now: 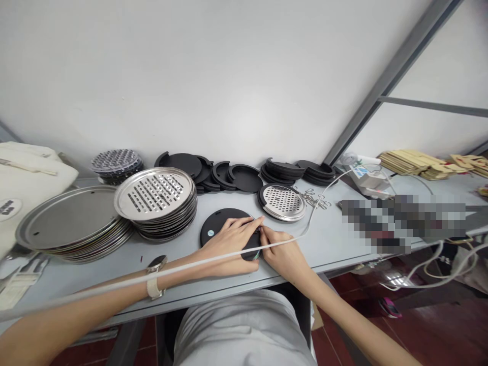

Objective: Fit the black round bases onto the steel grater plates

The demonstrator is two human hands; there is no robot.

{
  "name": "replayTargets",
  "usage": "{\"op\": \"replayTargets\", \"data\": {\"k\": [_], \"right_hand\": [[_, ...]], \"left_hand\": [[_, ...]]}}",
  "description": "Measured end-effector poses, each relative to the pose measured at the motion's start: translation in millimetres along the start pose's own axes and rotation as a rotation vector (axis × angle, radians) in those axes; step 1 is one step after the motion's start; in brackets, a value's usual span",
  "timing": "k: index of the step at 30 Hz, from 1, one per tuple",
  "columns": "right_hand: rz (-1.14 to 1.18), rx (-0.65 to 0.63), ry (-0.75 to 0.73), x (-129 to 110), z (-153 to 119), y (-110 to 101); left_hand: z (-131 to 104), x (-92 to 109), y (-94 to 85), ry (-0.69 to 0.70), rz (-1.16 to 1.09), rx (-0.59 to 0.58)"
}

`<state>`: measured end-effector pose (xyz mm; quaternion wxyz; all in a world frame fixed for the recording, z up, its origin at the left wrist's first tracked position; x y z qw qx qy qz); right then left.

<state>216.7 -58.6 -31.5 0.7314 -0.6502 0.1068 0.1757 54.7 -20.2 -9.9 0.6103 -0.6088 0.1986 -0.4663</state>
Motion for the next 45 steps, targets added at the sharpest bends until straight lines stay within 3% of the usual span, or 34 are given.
{"op": "replayTargets", "data": {"k": [17, 34, 38, 41, 45], "right_hand": [[-0.121, -0.045, -0.034, -0.9, 1.2, -1.4], [-0.086, -0.018, -0.122, 7.2, 5.5, -3.9], [-0.114, -0.042, -0.113, 9.0, 6.8, -3.9], [-0.125, -0.033, -0.118, 8.8, 6.3, -2.6], [-0.101, -0.005, -0.157, 7.4, 5.1, -1.4]], "left_hand": [[-0.9, 2.1, -2.6, -0.036, -0.058, 0.004], [-0.3, 5.3, -1.7, -0.078, -0.081, 0.015], [1.8, 2.2, -8.4, -0.109, -0.121, -0.068], [5.2, -6.0, -13.5, -0.049, -0.063, -0.162], [9.6, -16.3, -15.5, 0.156, 0.056, -0.105]]}}
Point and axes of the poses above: each hand's wrist, its own z-axis towards the middle knuckle, its own y-axis out of the palm, x = y × z, the point moved 1 cm from there along z, towards the middle knuckle, and after that the axes turned 8 degrees about z, right-handed, at the moved point
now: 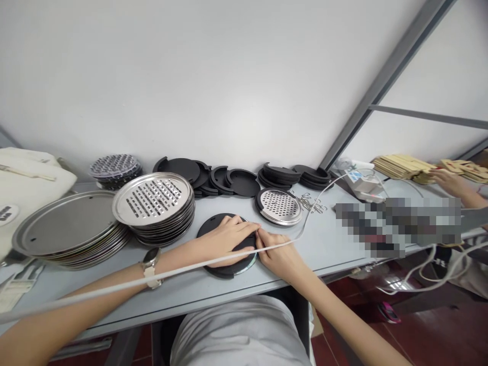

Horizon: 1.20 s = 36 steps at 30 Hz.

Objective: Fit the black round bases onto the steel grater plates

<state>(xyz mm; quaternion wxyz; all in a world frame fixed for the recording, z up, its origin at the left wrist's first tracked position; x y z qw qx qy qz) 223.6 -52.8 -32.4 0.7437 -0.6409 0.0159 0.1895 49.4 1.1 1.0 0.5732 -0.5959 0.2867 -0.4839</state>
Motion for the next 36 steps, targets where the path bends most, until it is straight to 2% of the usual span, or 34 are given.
{"op": "replayTargets", "data": {"k": [11, 14, 19, 24, 27, 30, 33, 36], "right_hand": [[0.053, 0.026, 0.001, 0.2, -1.2, 1.2], [0.049, 0.018, -0.002, -0.5, -1.2, 1.6], [0.046, -0.002, -0.017, 4.3, 0.5, -1.3], [0.047, 0.004, -0.07, 19.0, 7.0, -7.5], [0.067, 0.008, -0.108, 25.4, 10.2, -8.5], [0.084, 0.012, -0.123, 27.7, 10.6, -7.0], [0.104, 0.019, -0.127, 27.5, 9.5, -5.4], [0.115, 0.015, -0.12, 26.7, 8.8, -5.3]], "left_hand": [[10.6, -21.7, -1.3, 0.148, -0.045, 0.023], [10.2, -21.8, 0.5, 0.105, -0.036, 0.063], [10.8, -14.8, 5.1, 0.052, -0.006, 0.066], [18.7, -2.9, 16.6, -0.152, 0.036, 0.124], [19.4, 0.1, 15.0, -0.193, -0.023, 0.124], [11.7, -2.5, 2.0, -0.167, -0.118, 0.058], [0.7, -6.2, -9.9, -0.011, -0.135, -0.114], [-5.9, -8.4, -11.6, 0.09, -0.044, -0.124]]}}
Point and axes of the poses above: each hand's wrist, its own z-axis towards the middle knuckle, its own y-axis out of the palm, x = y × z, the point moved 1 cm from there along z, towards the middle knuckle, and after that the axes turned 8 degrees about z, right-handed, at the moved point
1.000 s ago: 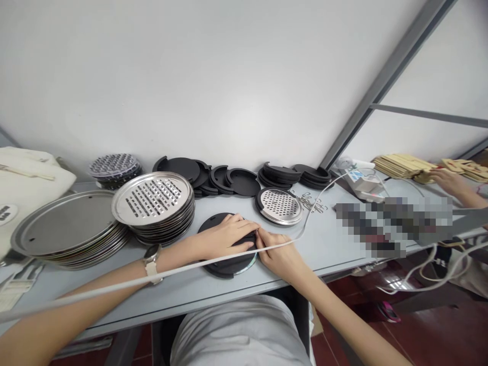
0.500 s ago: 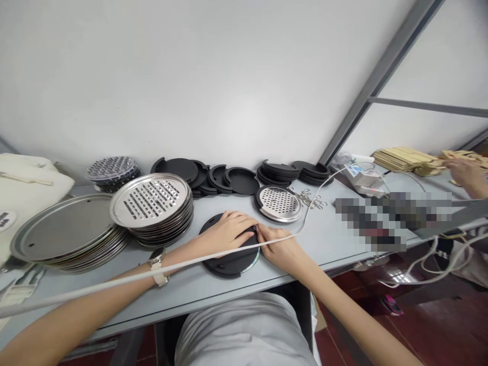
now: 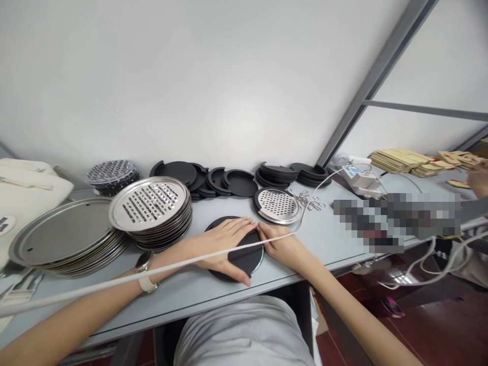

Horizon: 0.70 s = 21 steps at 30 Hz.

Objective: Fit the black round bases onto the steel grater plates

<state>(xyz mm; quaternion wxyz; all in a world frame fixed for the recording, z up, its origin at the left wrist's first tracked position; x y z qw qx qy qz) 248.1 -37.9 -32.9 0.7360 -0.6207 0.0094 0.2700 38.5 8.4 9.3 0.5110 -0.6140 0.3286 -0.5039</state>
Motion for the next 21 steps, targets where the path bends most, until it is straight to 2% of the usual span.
{"op": "replayTargets", "data": {"k": [3, 8, 13, 21], "right_hand": [[-0.013, -0.011, 0.016, -0.9, 0.2, -1.0], [-0.007, -0.017, -0.015, 0.1, 0.7, -1.1], [-0.012, -0.019, -0.047, 3.9, 2.0, 0.5], [0.052, -0.047, -0.021, 2.1, 4.2, -4.6]], "left_hand": [[-0.8, 1.0, 6.1, 0.048, 0.077, 0.026], [2.5, 1.1, 13.0, 0.033, 0.117, 0.057], [9.5, -1.4, 14.7, 0.084, 0.096, 0.064], [13.5, -2.0, 14.3, 0.062, 0.042, 0.091]]}}
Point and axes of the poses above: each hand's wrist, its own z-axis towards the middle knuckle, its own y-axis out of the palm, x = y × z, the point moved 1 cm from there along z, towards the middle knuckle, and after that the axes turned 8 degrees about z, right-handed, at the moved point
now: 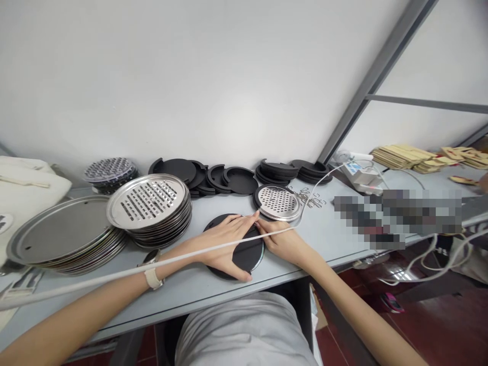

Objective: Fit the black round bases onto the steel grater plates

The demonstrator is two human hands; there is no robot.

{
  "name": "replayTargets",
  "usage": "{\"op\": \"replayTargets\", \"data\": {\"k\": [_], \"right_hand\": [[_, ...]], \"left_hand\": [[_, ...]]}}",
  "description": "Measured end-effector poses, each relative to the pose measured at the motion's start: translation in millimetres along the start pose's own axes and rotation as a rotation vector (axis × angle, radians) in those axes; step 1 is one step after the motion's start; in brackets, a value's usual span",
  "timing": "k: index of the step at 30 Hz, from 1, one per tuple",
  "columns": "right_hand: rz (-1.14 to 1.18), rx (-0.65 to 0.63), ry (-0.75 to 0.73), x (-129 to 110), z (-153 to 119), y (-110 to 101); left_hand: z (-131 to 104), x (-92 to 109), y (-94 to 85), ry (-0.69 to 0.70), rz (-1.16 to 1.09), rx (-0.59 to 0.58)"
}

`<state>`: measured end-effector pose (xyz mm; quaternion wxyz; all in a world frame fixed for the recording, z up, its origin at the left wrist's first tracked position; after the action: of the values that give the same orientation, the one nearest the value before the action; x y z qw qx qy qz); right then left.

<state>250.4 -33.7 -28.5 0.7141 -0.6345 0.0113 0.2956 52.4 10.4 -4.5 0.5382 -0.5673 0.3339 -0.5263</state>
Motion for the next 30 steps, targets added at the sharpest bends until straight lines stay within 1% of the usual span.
{"op": "replayTargets", "data": {"k": [5, 9, 13, 21, 30], "right_hand": [[0.005, 0.019, 0.012, -0.7, -0.8, 0.7], [-0.039, 0.049, 0.046, -2.1, -2.2, 3.2], [-0.077, 0.058, 0.049, -4.2, -1.8, 4.2], [-0.107, 0.051, 0.061, -7.2, -3.0, 4.1], [-0.128, 0.074, 0.079, -10.8, -5.0, 5.3]], "left_hand": [[0.5, 1.5, -0.6, -0.041, -0.008, -0.009], [1.8, 2.2, 0.5, -0.054, 0.005, -0.001], [2.0, 1.3, 2.5, -0.065, 0.01, 0.006], [1.7, -2.5, 6.3, -0.046, 0.011, 0.012], [1.5, -4.8, 8.6, -0.049, -0.007, 0.001]]}}
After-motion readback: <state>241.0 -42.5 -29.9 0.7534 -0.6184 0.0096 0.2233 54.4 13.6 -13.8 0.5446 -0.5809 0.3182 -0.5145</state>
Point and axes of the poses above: each hand's wrist, its own z-axis towards the middle knuckle, its own y-axis out of the palm, x = y × z, the point moved 1 cm from there along z, towards the middle knuckle, and after that the axes turned 8 degrees about z, right-handed, at the moved point
